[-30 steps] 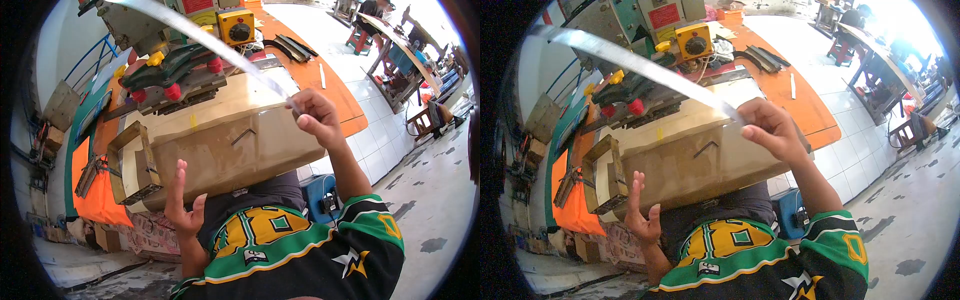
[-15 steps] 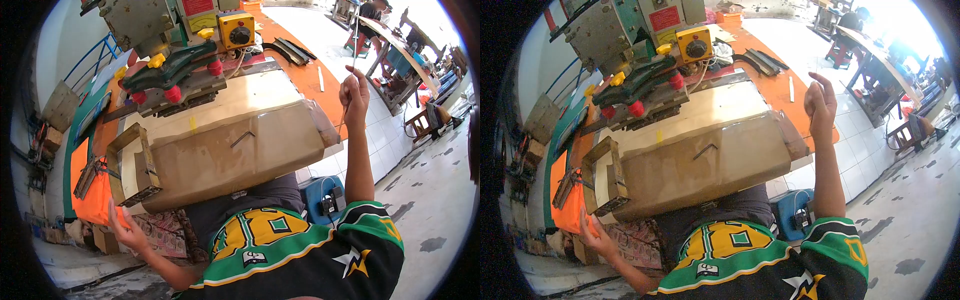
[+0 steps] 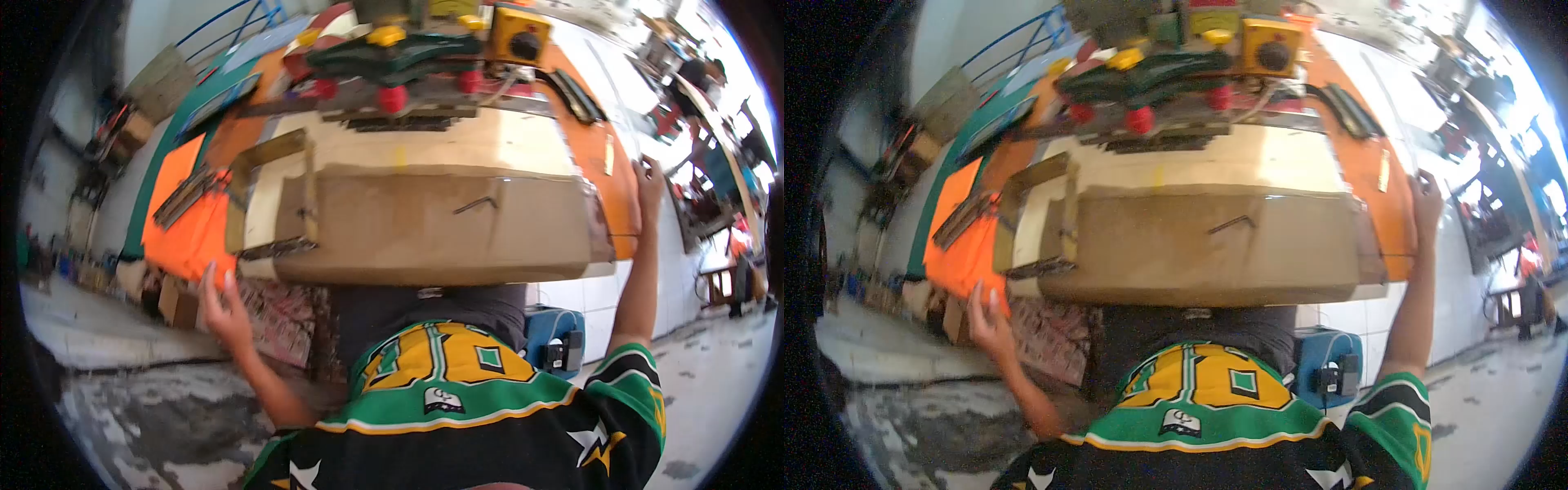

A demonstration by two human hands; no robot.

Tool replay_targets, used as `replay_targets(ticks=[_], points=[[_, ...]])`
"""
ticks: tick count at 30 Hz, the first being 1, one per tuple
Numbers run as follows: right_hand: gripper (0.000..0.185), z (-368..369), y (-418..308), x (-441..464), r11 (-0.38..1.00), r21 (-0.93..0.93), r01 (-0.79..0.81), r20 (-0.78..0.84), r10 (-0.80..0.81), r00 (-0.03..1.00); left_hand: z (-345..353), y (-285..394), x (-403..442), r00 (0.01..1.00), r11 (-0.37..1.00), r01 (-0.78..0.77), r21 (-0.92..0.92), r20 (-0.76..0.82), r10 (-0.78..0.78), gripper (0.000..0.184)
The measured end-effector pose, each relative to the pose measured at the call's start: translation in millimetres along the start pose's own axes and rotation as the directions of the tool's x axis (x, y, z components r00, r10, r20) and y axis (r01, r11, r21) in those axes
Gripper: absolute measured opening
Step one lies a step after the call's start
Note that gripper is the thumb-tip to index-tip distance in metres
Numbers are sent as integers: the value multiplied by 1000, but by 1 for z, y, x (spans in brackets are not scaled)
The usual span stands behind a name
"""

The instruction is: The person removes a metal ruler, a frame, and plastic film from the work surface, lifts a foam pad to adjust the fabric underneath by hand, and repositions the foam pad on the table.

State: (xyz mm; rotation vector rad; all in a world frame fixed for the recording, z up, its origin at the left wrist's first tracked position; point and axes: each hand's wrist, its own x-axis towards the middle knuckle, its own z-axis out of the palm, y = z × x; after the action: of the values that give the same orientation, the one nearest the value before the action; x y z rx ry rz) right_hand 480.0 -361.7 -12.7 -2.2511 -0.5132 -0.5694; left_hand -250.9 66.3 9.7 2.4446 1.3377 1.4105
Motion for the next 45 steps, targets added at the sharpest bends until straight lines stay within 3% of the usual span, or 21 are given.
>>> replay_targets(ticks=[3, 5, 10, 12, 15, 17, 22, 28, 31, 33, 35, 37, 40, 41, 43, 45], points=[[44, -1, -34, -26, 993, -99, -71, 117, 82, 990, -1, 3, 5, 1000, 1000, -3, -1, 3, 3, 31], [46, 1, -35, -33, 994, -106, -35, 163, 52, 985, 1, -1, 9, 1000, 1000, -22, 12, -13, 22, 31], [47, 16, -22, -28, 970, -241, -31, 219, 85, 972, 13, 25, 21, 976, 985, -162, -61, 140, 169, 36], [43, 20, -15, -31, 950, -276, 145, 116, -117, 986, 23, 36, 25, 958, 974, -217, -67, 174, 226, 39], [39, 13, -21, -29, 942, -311, 123, 205, -60, 977, 39, 51, 29, 927, 952, -296, -76, 218, 306, 51], [37, 20, -4, -27, 939, -286, 191, 170, -146, 975, 48, 55, 30, 893, 942, -331, -57, 304, 332, 55], [33, 18, -11, -29, 954, -238, 180, 177, -140, 974, 68, 62, 32, 882, 930, -367, 8, 322, 346, 41], [33, 17, -13, -30, 959, -233, 159, 180, -118, 977, 71, 60, 36, 906, 952, -294, -89, 290, 307, 38], [34, 17, -13, -30, 959, -234, 158, 178, -117, 977, 67, 58, 44, 927, 961, -259, -99, 253, 276, 36], [34, 18, -12, -31, 959, -236, 157, 169, -118, 978, 65, 50, 50, 973, 925, 94, -368, 230, -7, 31], [33, 19, -10, -30, 959, -237, 158, 156, -123, 980, 59, 30, 59, 972, 926, 126, -357, 231, -43, 27], [33, 21, -4, -28, 957, -236, 168, 156, -133, 979, 57, 13, 72, 964, 639, 261, -724, 158, -215, 29], [32, 21, -4, -28, 957, -226, 181, 148, -149, 978, 44, -4, 94, 943, 548, 214, -809, 25, -332, 33], [32, 21, -6, -29, 959, -216, 185, 143, -157, 977, 43, -41, 98, 941, 474, 245, -846, 91, -325, 30], [32, 20, -10, -31, 958, -228, 172, 138, -143, 980, 40, -61, 112, 950, 373, 170, -912, 51, -308, 24], [32, 20, -12, -31, 958, -239, 158, 134, -129, 983, 36, -81, 121, 935, 329, 191, -925, 69, -347, 22]])
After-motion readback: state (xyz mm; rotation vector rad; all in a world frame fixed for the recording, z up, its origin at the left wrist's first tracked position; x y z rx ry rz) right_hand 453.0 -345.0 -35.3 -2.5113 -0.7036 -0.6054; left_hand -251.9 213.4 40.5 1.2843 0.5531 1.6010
